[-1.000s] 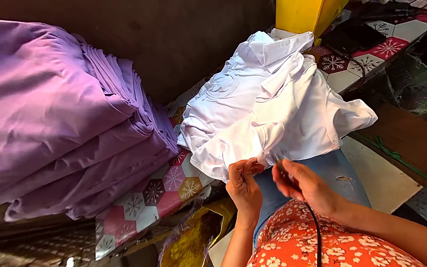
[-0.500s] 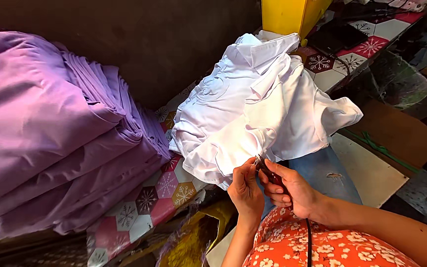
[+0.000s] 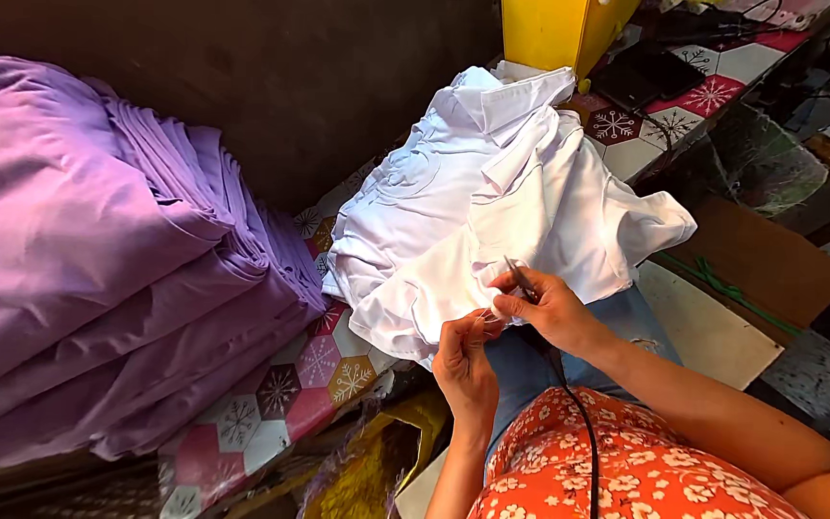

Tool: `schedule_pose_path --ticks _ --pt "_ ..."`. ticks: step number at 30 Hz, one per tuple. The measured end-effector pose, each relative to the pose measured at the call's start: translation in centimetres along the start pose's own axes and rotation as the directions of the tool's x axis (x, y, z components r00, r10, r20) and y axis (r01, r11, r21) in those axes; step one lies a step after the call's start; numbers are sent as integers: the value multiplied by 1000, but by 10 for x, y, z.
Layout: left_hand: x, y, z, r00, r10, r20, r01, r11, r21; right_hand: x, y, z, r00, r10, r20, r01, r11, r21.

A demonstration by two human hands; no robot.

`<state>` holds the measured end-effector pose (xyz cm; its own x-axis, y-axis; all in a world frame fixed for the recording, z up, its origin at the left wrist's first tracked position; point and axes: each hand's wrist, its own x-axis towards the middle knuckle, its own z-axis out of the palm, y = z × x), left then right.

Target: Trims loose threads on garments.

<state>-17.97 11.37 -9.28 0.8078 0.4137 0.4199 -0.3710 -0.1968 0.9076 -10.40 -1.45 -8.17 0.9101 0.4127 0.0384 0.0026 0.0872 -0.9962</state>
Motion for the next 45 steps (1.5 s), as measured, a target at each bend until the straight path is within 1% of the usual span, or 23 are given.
schedule_pose_path --ticks 2,4,5,6,8,10,12,14,17,19,20,21,24,25,27,29,32,34,36,38,41,43,45 --pt "1 8 -4 989 -135 -56 131 989 -72 3 3 4 998 -21 63 25 998 -54" --pt "2 16 -6 943 -310 -122 275 931 -240 2 5 7 984 -77 160 93 992 -90" --pt "1 18 -7 922 -361 -141 305 900 -310 4 5 6 970 -92 225 120 986 -116" --pt "-1 17 -7 920 -362 -150 289 886 -362 8 4 5 952 -87 294 138 978 -158" --pt "-4 7 -9 955 -273 -115 211 900 -382 24 2 -1 910 -88 406 229 922 -313" --pt "-8 -2 -10 984 -171 -52 146 936 -321 46 1 -8 835 -26 550 333 819 -468" --pt "-14 -3 -10 992 -125 -16 118 968 -223 62 -3 -11 771 10 637 431 729 -532" --pt "-19 -2 -10 985 -168 -40 161 977 -138 66 -3 -11 767 -92 635 520 668 -532" --pt "-19 -1 -10 972 -210 -100 210 978 -13 54 -1 -7 766 -395 506 639 543 -544" --pt "-12 -6 -8 986 -116 -123 130 986 109 38 0 1 744 -539 395 651 452 -610" --pt "-6 -10 -7 991 -50 -123 72 981 179 30 0 6 751 -571 331 622 447 -643" --pt "1 -13 -7 992 4 -123 25 973 231 22 -1 10 779 -574 251 573 491 -656" --pt "19 -13 1 992 55 -111 -25 965 260 4 -1 23 888 -460 -4 386 751 -536" --pt "21 -10 4 996 31 -89 -8 969 245 2 1 26 899 -435 -52 360 801 -478" --pt "23 -4 9 998 -62 -29 67 975 212 1 6 26 896 -435 -84 370 839 -400" --pt "22 -2 11 992 -129 -12 128 970 204 2 6 20 913 -405 -39 370 867 -335" --pt "24 -13 11 996 -91 -11 91 961 263 5 -1 6 961 -270 53 275 938 -212" --pt "33 -20 -1 989 -109 100 84 971 225 17 -6 -14 979 -186 82 200 957 -212" --pt "42 -25 -19 950 -157 269 136 986 97 37 -3 -32 979 -174 104 199 925 -325" --pt "47 -29 -27 920 -135 368 116 990 75 51 6 -38 973 -142 179 203 899 -389" --pt "47 -31 -30 969 -52 243 -15 963 267 56 9 -37 974 15 226 65 936 -345" --pt "45 -32 -32 989 26 146 -75 937 341 56 7 -36 972 48 228 21 957 -290" --pt "42 -29 -33 988 92 120 -134 901 413 55 6 -36 968 36 249 32 965 -261"
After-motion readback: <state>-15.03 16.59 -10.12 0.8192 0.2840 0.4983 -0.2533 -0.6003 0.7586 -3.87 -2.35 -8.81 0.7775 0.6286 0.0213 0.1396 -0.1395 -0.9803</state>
